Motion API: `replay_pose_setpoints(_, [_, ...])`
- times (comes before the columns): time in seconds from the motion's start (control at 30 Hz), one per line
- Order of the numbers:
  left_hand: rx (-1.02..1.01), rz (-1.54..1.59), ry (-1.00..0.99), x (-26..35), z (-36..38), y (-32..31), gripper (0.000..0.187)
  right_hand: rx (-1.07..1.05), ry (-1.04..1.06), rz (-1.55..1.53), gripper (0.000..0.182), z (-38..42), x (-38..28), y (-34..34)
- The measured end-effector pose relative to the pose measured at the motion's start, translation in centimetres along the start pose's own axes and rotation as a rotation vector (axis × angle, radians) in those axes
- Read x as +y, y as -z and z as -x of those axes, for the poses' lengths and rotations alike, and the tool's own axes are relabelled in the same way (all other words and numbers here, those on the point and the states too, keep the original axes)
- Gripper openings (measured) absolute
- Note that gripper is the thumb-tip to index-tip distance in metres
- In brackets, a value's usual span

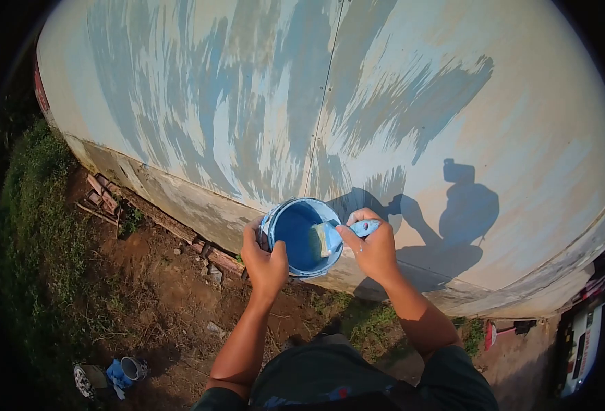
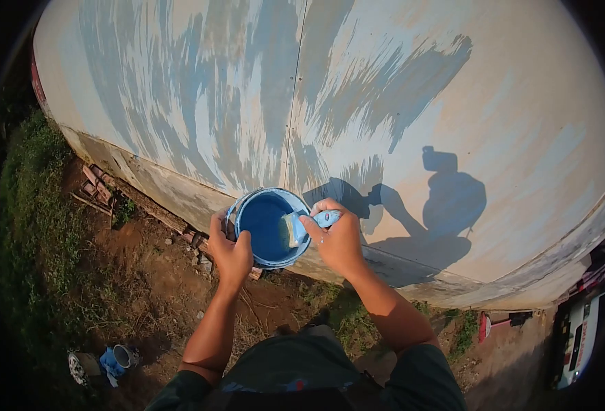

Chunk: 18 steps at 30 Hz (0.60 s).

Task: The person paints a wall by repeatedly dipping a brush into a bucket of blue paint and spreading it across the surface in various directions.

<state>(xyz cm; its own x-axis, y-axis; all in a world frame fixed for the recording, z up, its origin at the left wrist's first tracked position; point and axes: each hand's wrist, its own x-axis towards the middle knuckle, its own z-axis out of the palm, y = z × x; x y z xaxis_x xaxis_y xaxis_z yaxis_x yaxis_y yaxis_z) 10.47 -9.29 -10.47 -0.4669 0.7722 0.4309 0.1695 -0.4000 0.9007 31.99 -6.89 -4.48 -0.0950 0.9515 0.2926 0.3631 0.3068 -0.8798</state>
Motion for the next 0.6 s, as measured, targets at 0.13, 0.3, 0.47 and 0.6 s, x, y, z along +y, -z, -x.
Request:
replay_pose_setpoints(0.13, [-0.054, 0.073, 0.103, -0.1, -0.2, -1.8, 0.042, -0.031, 0.193, -0.089, 0.017, 0.0, -1.6, 4.2])
replay_pose_setpoints(0.3, [-0.140, 0.119, 0.158, 0.5, 0.5, -4.6, 0.043, -0.191, 0.247, -0.055, 0.017, 0.3, -0.9, 8.1])
replay_pose_setpoints(0.47, [-0.184, 0.145, 0.207, 2.6, 1.4, -7.8, 0.043, -0.384, 0.402, 0.132, 0.022, 1.1, -0.2, 12.9])
replay_pose_setpoints(0.6, [-0.202, 0.114, 0.198, 2.6, 2.9, -10.9, 0.042, -0.408, 0.592, 0.344, 0.019, 1.8, 0.6, 16.0])
